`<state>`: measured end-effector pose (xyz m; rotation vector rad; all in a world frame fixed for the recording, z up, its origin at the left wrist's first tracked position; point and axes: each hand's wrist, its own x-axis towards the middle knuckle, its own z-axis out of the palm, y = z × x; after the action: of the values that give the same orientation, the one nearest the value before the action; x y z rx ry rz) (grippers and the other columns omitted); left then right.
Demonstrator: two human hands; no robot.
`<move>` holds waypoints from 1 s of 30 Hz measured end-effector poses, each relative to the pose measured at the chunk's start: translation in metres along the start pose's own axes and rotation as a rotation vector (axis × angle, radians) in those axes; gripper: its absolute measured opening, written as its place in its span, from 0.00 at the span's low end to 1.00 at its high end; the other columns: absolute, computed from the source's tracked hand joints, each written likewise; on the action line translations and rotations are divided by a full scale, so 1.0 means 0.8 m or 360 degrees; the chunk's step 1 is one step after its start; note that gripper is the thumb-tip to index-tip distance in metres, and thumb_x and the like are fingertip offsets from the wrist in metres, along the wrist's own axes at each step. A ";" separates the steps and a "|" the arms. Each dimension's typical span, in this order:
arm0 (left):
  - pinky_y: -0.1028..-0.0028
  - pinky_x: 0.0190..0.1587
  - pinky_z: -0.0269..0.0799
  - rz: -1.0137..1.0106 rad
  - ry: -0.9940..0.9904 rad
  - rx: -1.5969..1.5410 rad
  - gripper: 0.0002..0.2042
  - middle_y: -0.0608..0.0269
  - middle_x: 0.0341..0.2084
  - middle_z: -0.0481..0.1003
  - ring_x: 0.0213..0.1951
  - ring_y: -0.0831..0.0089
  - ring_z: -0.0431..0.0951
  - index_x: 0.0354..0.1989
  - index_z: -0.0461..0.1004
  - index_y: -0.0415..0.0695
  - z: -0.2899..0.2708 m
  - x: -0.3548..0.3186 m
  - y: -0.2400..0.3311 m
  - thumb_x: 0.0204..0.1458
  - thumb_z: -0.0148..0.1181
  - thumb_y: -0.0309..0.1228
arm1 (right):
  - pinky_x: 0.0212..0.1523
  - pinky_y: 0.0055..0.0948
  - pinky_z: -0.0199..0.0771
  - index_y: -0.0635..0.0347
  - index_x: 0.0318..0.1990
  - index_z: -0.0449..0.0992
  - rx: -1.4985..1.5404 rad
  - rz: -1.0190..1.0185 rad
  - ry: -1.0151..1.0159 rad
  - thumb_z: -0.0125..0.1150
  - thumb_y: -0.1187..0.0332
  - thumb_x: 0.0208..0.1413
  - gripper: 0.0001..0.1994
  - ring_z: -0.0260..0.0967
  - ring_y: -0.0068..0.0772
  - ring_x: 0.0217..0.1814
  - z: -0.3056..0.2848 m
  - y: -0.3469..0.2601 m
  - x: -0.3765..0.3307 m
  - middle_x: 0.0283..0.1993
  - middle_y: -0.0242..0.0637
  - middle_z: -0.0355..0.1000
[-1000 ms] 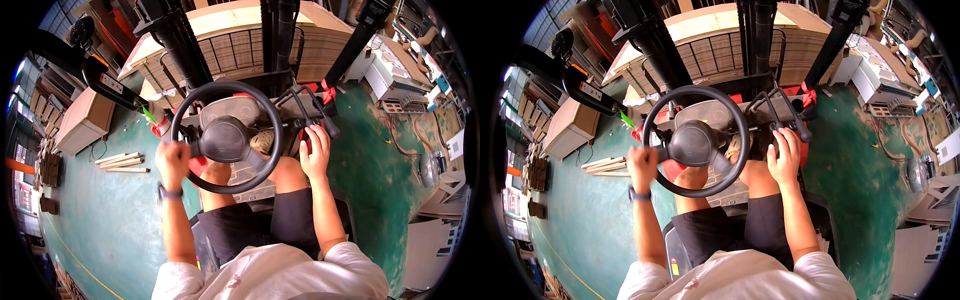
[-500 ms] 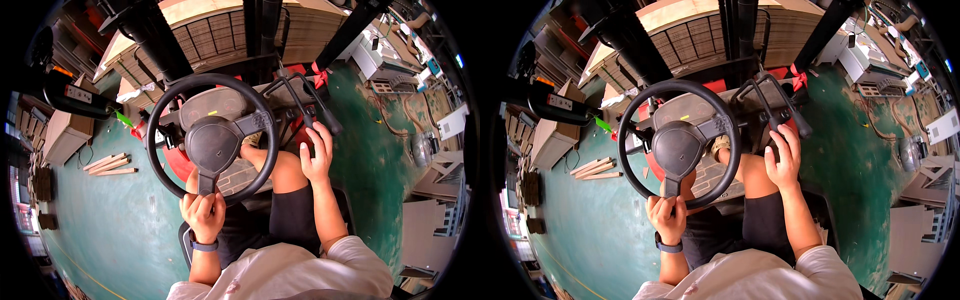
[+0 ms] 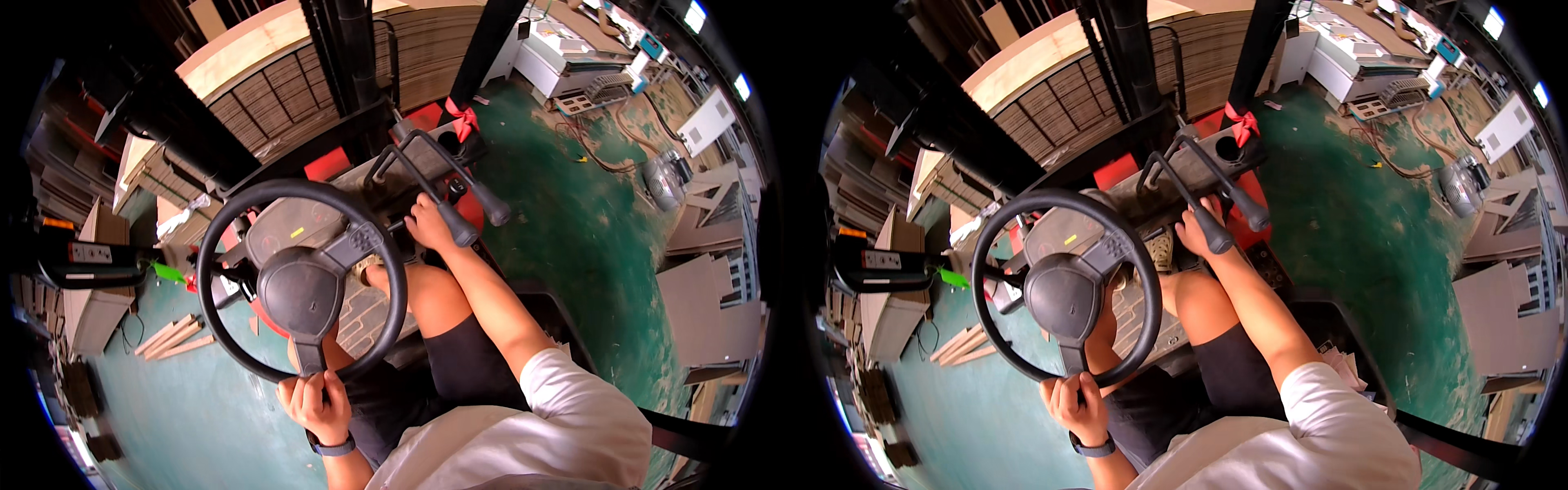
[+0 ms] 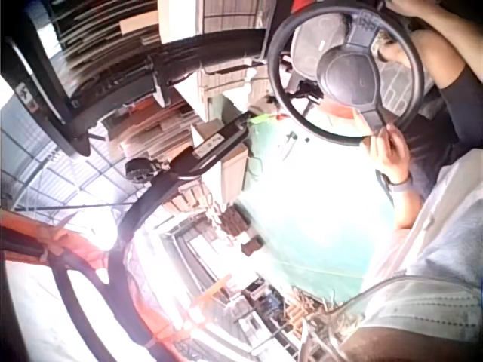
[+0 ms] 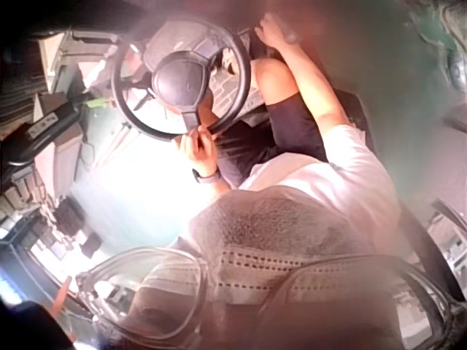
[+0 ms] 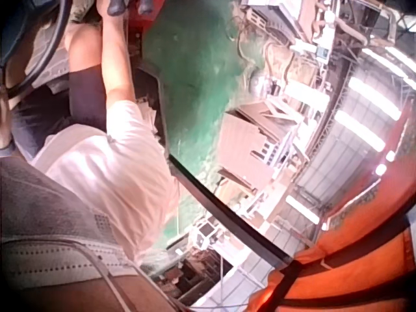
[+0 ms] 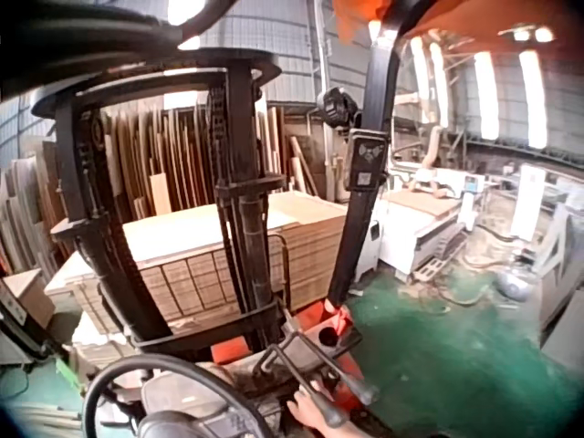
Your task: The person operates a forklift inside a warehouse, steering and maneuvering the vehicle while carrying a load of wooden planks. The operator adjusts the steering wheel and control levers to navigate the space.
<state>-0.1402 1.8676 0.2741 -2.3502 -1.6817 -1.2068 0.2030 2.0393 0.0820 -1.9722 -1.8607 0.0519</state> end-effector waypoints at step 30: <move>0.62 0.29 0.63 -0.0221 0.0223 0.0245 0.12 0.52 0.24 0.67 0.26 0.60 0.68 0.31 0.76 0.33 0.012 -0.006 -0.016 0.66 0.59 0.28 | 0.57 0.48 0.68 0.54 0.37 0.80 0.0637 0.0352 0.0467 0.62 0.77 0.46 0.10 0.72 0.45 0.53 -0.068 -0.008 -0.175 0.41 0.36 0.77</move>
<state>-0.1459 1.8730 0.2590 -2.0418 -1.8438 -1.1830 0.1998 1.8896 0.0976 -1.7828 -1.3247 0.1757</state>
